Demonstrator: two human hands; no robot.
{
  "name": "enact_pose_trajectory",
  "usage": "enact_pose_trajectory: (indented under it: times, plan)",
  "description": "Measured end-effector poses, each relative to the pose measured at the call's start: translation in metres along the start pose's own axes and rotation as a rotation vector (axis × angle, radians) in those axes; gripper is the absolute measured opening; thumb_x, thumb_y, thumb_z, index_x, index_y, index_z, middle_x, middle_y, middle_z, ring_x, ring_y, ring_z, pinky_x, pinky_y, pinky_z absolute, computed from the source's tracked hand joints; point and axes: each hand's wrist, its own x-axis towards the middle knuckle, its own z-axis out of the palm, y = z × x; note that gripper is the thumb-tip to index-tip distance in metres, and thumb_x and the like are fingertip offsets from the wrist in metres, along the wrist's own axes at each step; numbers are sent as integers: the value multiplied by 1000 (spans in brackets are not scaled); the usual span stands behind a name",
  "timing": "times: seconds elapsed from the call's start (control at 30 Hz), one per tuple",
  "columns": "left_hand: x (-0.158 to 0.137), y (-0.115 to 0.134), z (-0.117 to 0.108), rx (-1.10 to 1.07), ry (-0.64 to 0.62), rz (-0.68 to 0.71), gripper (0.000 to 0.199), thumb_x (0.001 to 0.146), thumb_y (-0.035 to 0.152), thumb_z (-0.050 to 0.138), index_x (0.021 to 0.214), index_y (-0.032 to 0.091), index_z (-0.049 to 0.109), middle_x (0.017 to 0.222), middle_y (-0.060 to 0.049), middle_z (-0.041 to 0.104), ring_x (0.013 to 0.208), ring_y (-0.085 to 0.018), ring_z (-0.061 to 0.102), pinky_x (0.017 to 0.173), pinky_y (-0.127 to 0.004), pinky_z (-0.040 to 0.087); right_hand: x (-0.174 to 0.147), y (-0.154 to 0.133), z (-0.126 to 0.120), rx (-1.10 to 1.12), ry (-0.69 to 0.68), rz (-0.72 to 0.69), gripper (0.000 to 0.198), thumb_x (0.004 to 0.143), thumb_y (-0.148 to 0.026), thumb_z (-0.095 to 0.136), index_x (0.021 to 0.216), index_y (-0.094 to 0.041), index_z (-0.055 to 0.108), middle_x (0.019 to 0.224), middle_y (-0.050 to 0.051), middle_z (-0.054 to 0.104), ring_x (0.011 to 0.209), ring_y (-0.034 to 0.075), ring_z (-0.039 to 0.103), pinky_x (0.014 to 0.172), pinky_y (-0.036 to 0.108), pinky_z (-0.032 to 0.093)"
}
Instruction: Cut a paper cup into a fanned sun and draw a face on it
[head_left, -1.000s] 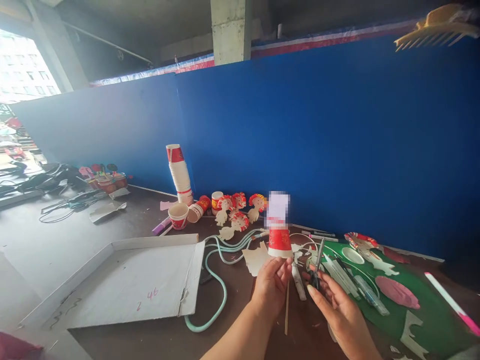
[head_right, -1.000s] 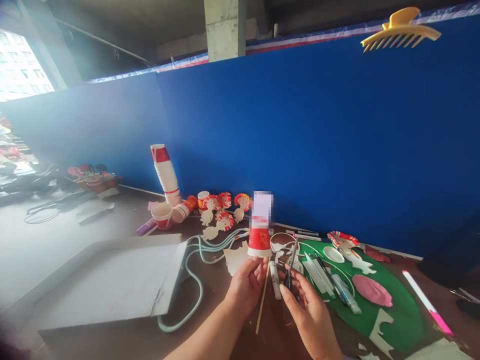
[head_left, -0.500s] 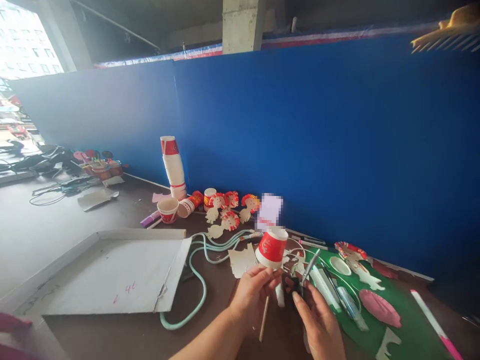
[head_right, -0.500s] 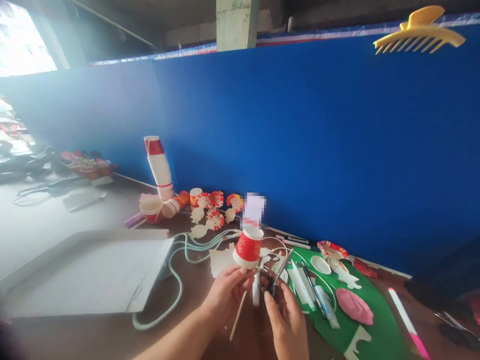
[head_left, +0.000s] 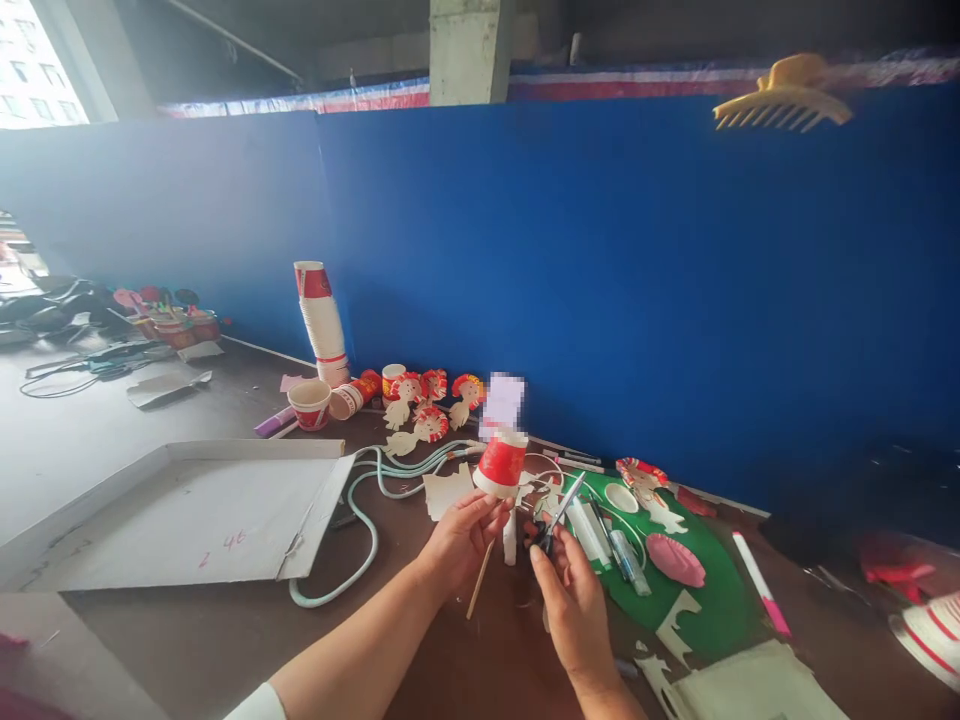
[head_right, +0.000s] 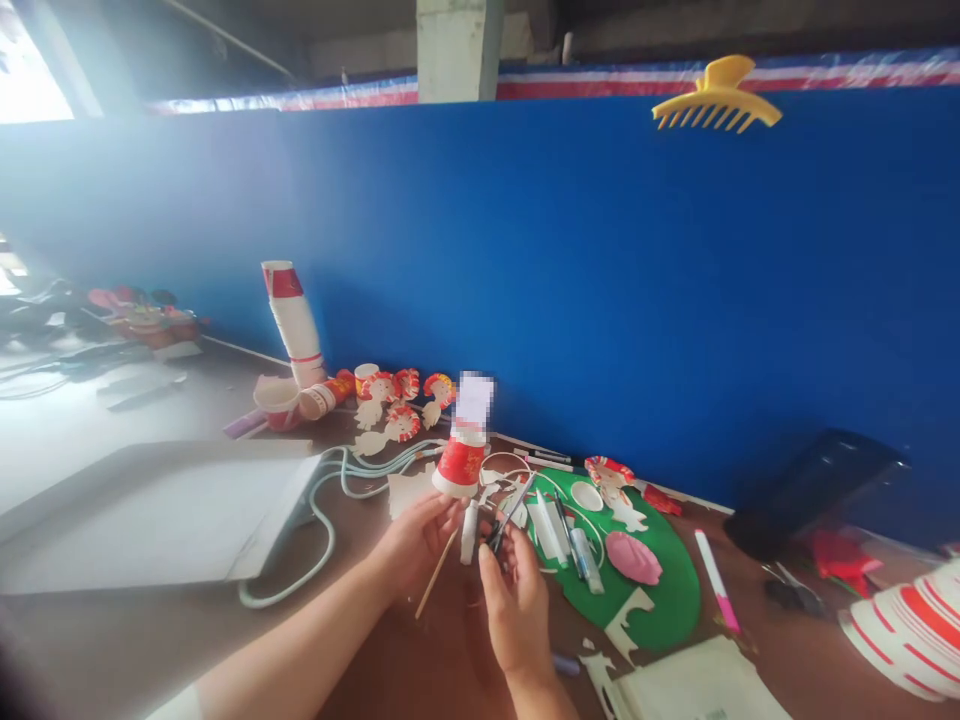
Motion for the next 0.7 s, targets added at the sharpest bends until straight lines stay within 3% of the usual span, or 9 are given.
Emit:
enact_pose_trajectory:
  times: [0.23, 0.43, 0.7]
  plan:
    - [-1, -1, -5, -70, 10, 5, 16, 80, 9, 65, 96, 7, 64, 95, -12, 70, 86, -13, 67, 81, -20, 54, 9, 11, -1, -120, 96, -115, 48, 78, -42, 65, 120, -21, 60, 117, 9, 68, 109, 28, 62, 92, 38, 51]
    - [-3, 5, -7, -114, -86, 14, 17, 79, 8, 66, 95, 8, 63, 91, -11, 69, 78, -12, 67, 76, -18, 55, 14, 14, 10, -199, 71, -169, 48, 79, -41, 61, 123, -21, 56, 117, 7, 67, 110, 26, 62, 95, 40, 49]
    - [-2, 16, -11, -183, -78, -28, 8, 79, 10, 67, 83, 10, 60, 80, -6, 66, 70, -9, 65, 66, -14, 53, 18, -13, 21, -188, 148, -171, 46, 73, -43, 67, 113, -20, 62, 103, 7, 71, 99, 27, 65, 90, 40, 49]
